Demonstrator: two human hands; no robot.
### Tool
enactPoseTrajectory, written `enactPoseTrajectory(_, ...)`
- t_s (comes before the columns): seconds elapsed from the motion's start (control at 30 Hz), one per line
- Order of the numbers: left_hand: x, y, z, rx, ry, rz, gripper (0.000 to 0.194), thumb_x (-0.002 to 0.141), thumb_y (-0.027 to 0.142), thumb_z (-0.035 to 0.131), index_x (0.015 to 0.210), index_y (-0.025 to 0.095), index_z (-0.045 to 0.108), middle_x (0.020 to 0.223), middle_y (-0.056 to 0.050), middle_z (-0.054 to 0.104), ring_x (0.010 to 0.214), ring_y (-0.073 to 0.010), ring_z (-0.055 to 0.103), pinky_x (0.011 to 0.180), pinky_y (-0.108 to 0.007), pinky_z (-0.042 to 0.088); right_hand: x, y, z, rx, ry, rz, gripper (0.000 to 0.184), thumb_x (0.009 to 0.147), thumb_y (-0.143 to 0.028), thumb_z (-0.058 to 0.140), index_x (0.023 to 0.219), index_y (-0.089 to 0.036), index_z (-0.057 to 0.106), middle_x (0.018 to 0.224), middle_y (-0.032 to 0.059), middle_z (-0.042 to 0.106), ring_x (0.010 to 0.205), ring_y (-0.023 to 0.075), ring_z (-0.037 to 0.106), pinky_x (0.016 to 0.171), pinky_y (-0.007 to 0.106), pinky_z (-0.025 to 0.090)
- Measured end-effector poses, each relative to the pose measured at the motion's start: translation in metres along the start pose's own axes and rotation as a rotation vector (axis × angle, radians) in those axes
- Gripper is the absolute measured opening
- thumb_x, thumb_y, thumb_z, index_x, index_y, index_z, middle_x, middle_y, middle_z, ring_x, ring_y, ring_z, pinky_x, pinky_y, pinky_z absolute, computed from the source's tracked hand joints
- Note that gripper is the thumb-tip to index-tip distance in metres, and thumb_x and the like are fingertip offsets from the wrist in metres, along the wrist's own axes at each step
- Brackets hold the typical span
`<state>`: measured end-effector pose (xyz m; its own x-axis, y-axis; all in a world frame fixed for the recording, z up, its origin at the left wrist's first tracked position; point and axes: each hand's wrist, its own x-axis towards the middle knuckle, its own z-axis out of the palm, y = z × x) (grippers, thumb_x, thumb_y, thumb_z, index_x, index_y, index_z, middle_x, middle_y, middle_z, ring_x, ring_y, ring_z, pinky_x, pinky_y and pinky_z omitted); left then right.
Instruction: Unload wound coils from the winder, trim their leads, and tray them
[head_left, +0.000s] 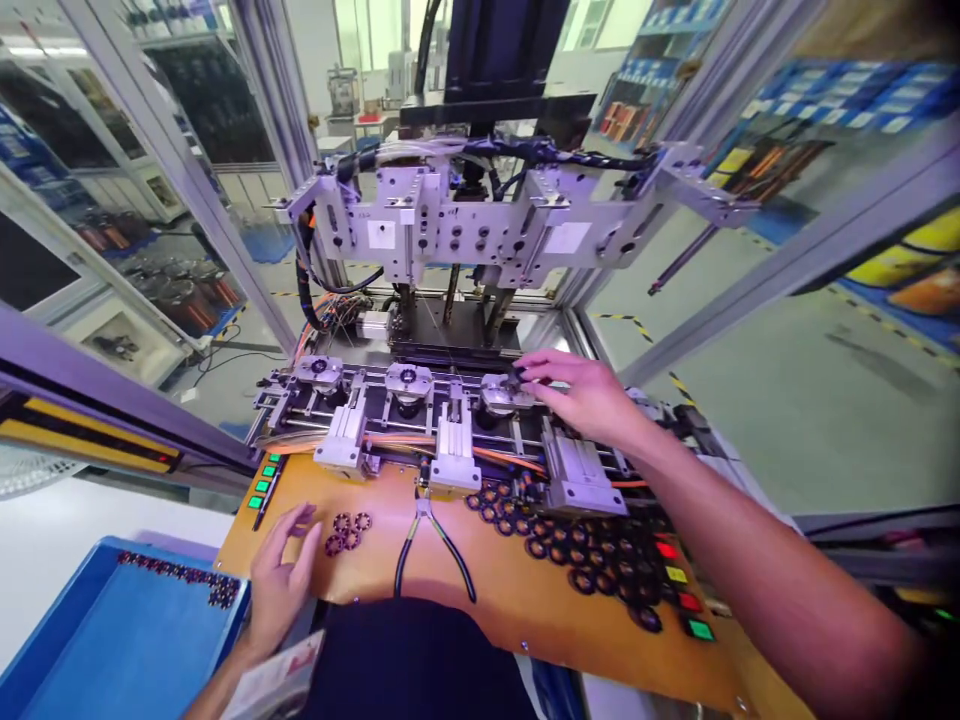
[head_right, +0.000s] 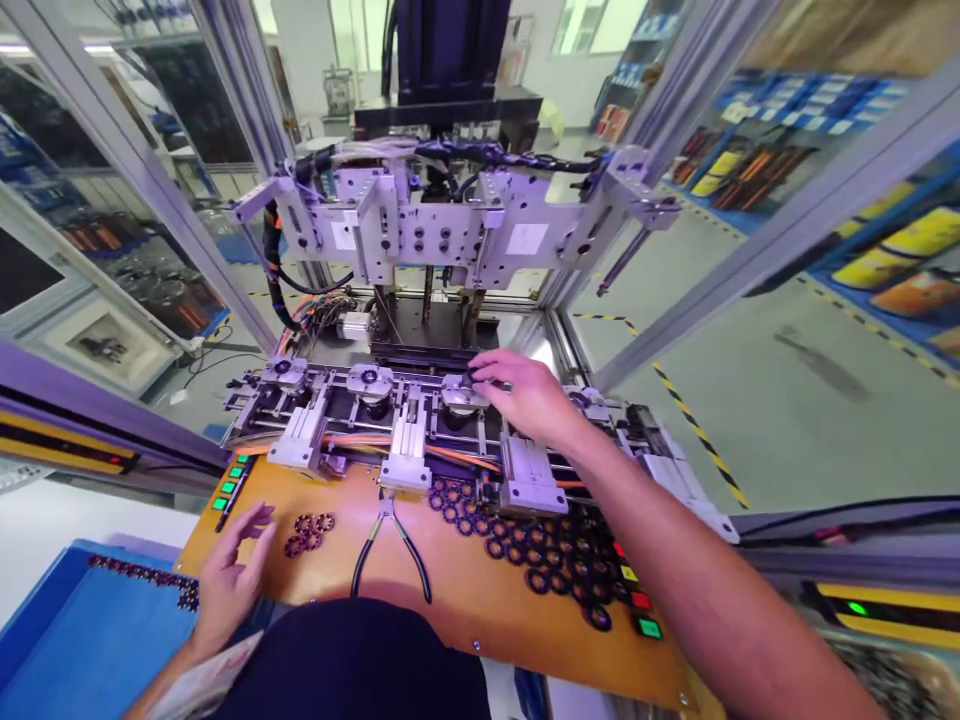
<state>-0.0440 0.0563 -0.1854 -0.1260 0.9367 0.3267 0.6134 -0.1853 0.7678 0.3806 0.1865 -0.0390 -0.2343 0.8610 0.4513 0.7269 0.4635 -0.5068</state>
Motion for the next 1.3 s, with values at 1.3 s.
enactPoseTrajectory(1.3,-0.018,-0.05,0.014,0.034,0.018,-0.218,0.05,0.087,0.052,0.055,0.124,0.018,0.058,0.116,-0.012,0.07,0.104,-0.0263,0.067,0.1,-0.044,0.05,-0.029,0.009,0.022,-0.517,-0.234,-0.128,0.051,0.072,0.006,0.048,0.114,-0.013,0.069,0.13,0.0089,0.062,0.129,0.0303,0.052,0.099,0.048,0.05)
